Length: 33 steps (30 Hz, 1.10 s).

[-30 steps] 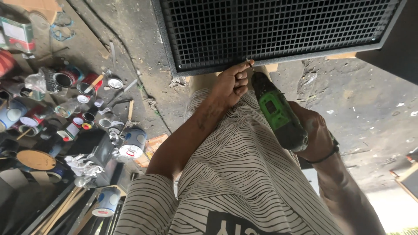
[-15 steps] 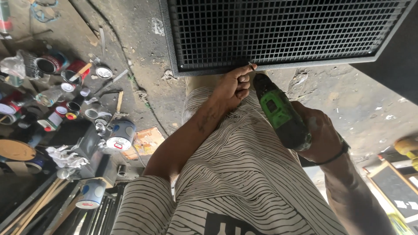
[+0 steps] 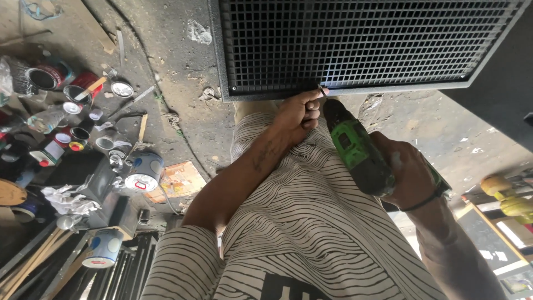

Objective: Attaching a metal protective grille to a large speaker cabinet using a power drill and screws.

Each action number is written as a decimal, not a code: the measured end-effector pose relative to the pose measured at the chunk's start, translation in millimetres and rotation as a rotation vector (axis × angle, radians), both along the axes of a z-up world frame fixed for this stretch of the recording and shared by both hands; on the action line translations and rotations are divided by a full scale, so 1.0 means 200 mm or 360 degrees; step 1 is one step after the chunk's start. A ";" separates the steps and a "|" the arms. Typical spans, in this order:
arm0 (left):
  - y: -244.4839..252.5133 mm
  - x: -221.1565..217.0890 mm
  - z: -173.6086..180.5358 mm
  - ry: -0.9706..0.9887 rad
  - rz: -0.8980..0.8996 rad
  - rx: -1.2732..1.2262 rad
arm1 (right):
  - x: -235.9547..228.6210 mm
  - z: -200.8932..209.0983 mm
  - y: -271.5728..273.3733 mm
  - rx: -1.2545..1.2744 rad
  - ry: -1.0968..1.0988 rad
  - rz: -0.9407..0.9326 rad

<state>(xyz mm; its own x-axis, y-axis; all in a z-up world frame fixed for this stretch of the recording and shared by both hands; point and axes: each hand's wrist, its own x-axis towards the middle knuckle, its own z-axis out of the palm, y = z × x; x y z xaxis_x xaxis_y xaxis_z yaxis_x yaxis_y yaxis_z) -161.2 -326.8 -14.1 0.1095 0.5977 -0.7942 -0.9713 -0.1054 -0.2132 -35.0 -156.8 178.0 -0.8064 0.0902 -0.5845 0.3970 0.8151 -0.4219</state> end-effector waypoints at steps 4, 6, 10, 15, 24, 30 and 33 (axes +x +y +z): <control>0.03 -0.07 0.09 -0.0102 -0.0005 -0.0135 | 0.04 -0.02 0.01 0.0092 -0.0015 0.0085; 0.02 -0.09 0.10 -0.0102 -0.0055 -0.0143 | 0.08 -0.05 0.03 0.0153 0.0005 0.0156; -0.07 -0.20 0.23 -0.0041 -0.0377 -0.0175 | -0.12 0.01 -0.02 -0.0016 -0.0090 -0.0035; -0.28 -0.23 0.24 0.0182 -0.0434 -0.0181 | -0.13 0.00 -0.01 0.0075 -0.0106 0.0068; -0.48 -0.12 0.15 0.0387 -0.0297 -0.0140 | -0.06 -0.06 0.05 0.0035 -0.0138 0.0069; -0.47 -0.06 0.16 0.0567 -0.0301 -0.0104 | -0.24 -0.01 0.00 0.0120 -0.0467 0.0035; -0.46 0.02 0.11 0.0816 -0.0251 0.0049 | -0.20 -0.02 0.03 0.0065 -0.0428 -0.0043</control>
